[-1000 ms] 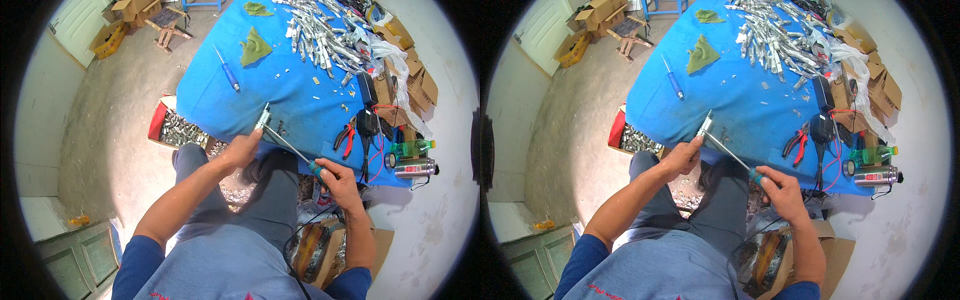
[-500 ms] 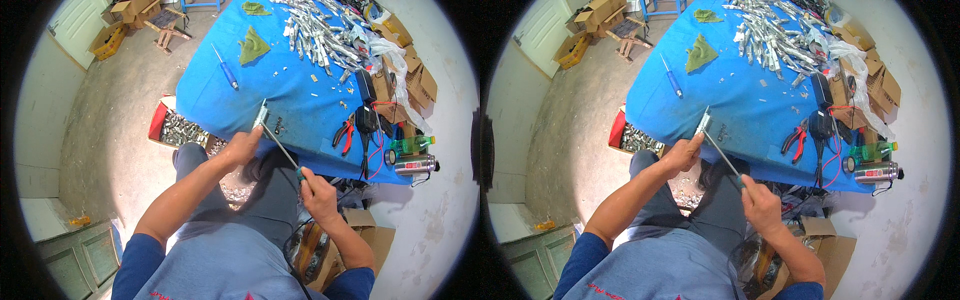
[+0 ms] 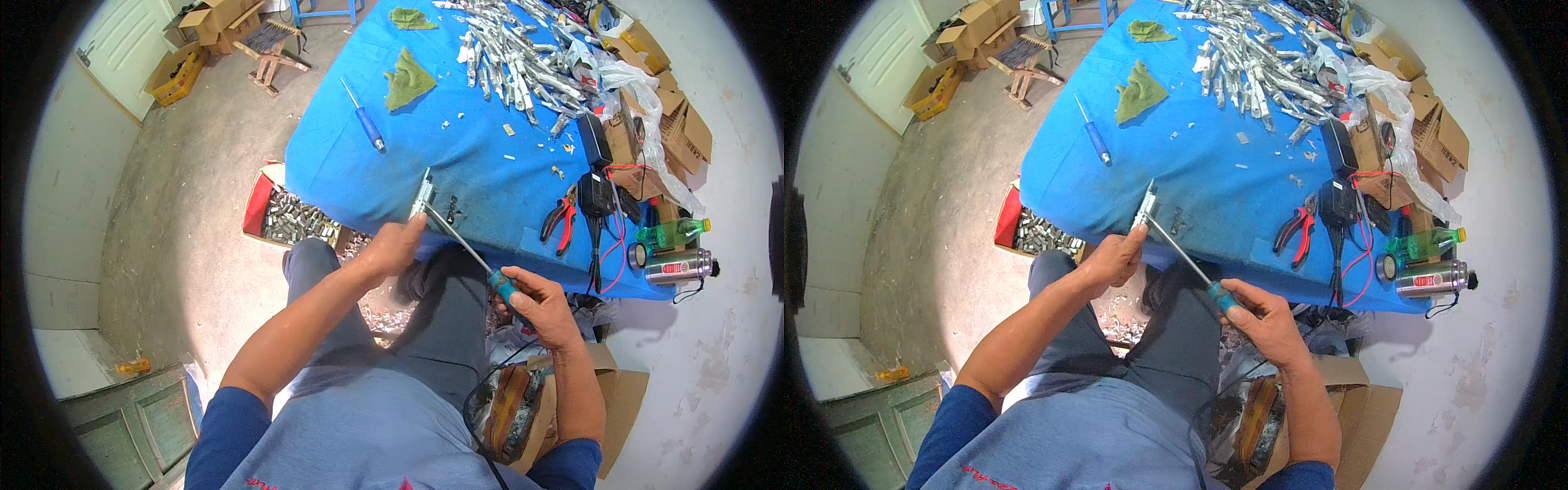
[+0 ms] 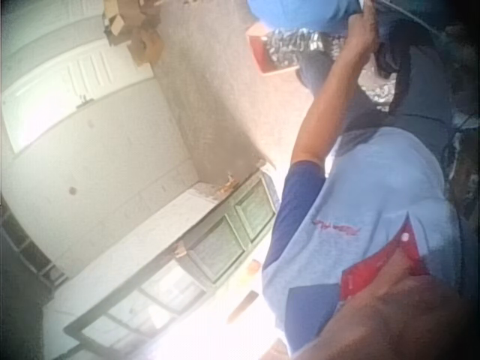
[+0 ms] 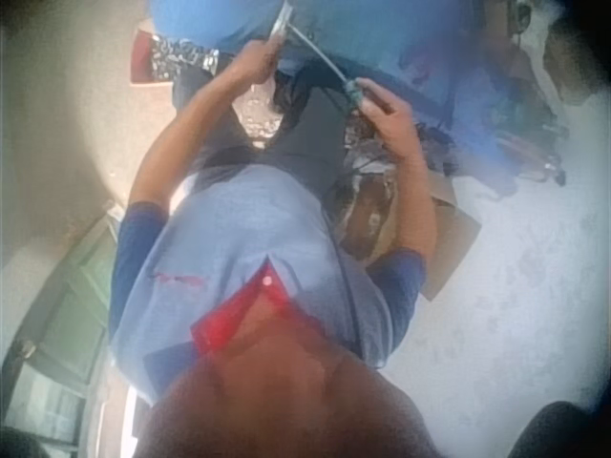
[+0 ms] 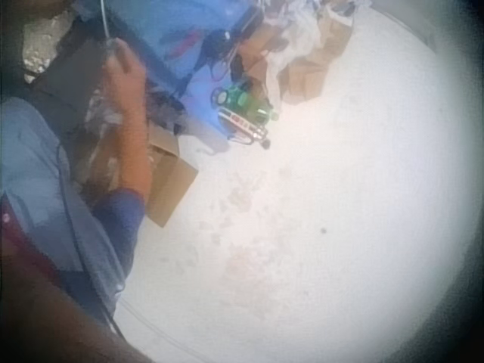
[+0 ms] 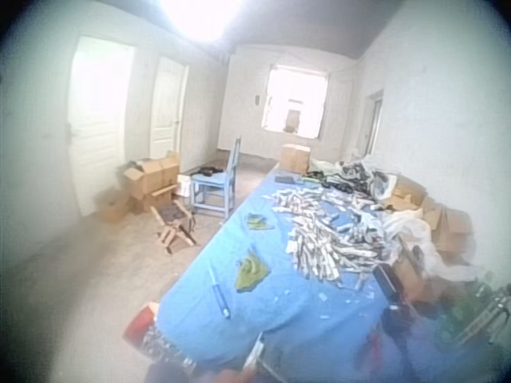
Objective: The person uses a screwdriver to remove screws from a metal strip component held in their lap and on a table.
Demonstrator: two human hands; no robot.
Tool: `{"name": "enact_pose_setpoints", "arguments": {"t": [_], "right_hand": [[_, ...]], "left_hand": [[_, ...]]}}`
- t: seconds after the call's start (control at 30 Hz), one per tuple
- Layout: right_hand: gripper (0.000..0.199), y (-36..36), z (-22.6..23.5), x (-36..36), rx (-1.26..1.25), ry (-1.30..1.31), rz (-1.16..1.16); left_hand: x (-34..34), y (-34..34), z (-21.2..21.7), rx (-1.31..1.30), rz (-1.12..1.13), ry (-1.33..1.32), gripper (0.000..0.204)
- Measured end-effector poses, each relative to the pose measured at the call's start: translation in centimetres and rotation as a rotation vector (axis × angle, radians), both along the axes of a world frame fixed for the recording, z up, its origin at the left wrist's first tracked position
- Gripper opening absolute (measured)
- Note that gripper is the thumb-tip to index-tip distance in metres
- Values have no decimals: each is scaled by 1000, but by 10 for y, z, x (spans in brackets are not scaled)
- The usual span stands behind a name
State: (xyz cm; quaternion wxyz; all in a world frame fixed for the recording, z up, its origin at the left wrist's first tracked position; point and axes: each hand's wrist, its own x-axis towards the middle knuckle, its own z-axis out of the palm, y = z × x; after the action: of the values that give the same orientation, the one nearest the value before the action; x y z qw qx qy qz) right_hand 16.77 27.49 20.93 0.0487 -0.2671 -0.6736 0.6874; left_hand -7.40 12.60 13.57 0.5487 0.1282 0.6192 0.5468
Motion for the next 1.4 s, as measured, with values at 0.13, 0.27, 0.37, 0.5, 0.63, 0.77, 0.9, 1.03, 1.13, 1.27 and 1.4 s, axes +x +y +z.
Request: {"name": "enact_pose_setpoints", "arguments": {"t": [0.13,0.27,0.37,0.5,0.63,0.77,0.9,1.03,1.13,1.27,1.4], "right_hand": [[43,-6,21,-11,-166,-80,-41],[40,-9,30,-19,-88,-208,-39],[37,-12,30,-22,1,-222,-43],[35,-9,38,-26,13,-261,-38],[37,4,38,-28,-126,-276,-67],[35,-1,32,-28,49,-279,-32],[33,-13,27,-25,270,-238,7],[31,-25,18,-29,734,-74,74],[30,-32,15,-27,946,-101,106],[32,-37,11,-27,879,-24,48],[33,-16,29,-28,-36,-265,-114]], "left_hand": [[-2,0,-2,2,-20,-2,60],[-1,2,-4,-3,0,26,61],[1,3,-5,20,18,33,61],[0,4,-5,18,3,32,61],[1,4,-7,5,15,52,61],[1,4,-6,42,15,4,60],[2,3,-5,27,17,-1,60],[1,3,-2,26,39,-69,59],[0,4,-3,14,22,-72,59],[-1,2,4,35,18,-127,58],[-6,-1,5,-7,-18,-73,57]]}}
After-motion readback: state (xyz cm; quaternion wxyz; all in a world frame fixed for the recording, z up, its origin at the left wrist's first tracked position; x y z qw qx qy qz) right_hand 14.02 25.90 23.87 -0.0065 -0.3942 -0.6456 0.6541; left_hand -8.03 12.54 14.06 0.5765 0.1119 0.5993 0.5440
